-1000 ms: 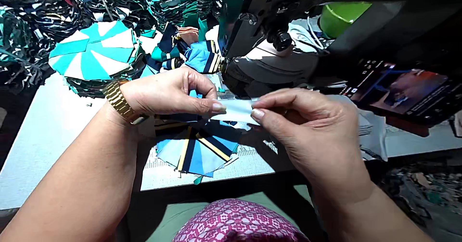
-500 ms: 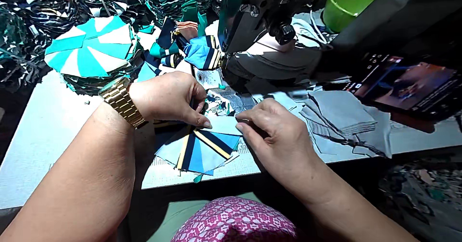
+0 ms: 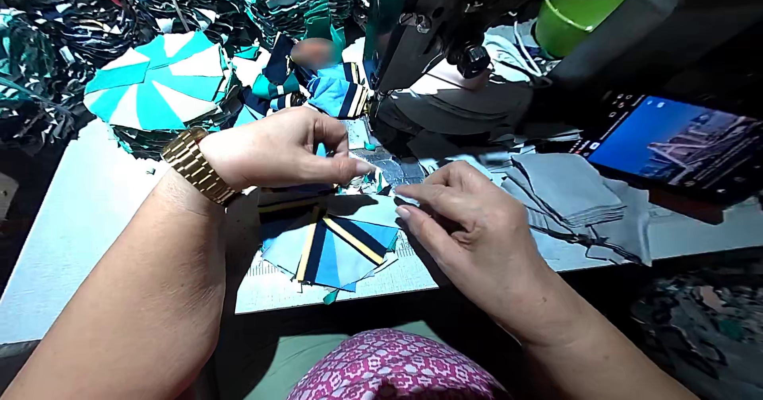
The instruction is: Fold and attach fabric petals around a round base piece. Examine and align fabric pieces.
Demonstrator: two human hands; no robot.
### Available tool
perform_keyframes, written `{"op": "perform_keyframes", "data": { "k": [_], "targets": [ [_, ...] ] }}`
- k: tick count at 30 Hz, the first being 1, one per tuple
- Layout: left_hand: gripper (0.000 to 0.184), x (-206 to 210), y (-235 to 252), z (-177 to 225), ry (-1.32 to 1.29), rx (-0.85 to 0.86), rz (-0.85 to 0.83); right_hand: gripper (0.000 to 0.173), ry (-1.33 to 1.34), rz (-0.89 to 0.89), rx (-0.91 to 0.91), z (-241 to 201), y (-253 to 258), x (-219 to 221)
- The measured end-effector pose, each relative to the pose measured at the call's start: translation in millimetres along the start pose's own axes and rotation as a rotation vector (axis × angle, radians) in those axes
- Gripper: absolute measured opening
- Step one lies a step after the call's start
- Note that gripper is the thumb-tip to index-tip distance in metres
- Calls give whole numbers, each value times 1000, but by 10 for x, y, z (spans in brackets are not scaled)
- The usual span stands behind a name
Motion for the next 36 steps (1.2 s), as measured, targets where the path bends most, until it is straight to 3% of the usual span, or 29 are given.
{"op": "perform_keyframes", "data": {
  "k": [2,5,10,13,17,26,36],
  "targets": [
    [23,-8,-2,51,-181,-25,19,23,58,45,13,18,25,-49],
    [35,76,-6,83,-584,-168,10,23,199,81,71,43,47,-85],
    [53,213,57,139,-816,-13,-50,24,436,105,188,-15,77,-114],
    [63,271,83,184,-856,-12,-45,31,469,113,194,-35,84,-95],
    [71,306,98,206,-851,27,-93,21,411,168,168,-21,92,-89],
    [63,329,98,186,-930,-45,-107,21,216,215,85,-39,116,-94],
    [61,338,107,196,-1023,-124,-99,6,134,288,-31,-55,114,-121]
  ]
}}
Point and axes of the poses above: each hand's wrist, its own y-axis towards the middle knuckle, its own x-axis out of the palm, z = x × y, the point moved 3 cm from there along y, towards the middle knuckle, and after that the axes turned 7 degrees about -y, right-handed, at the moved point
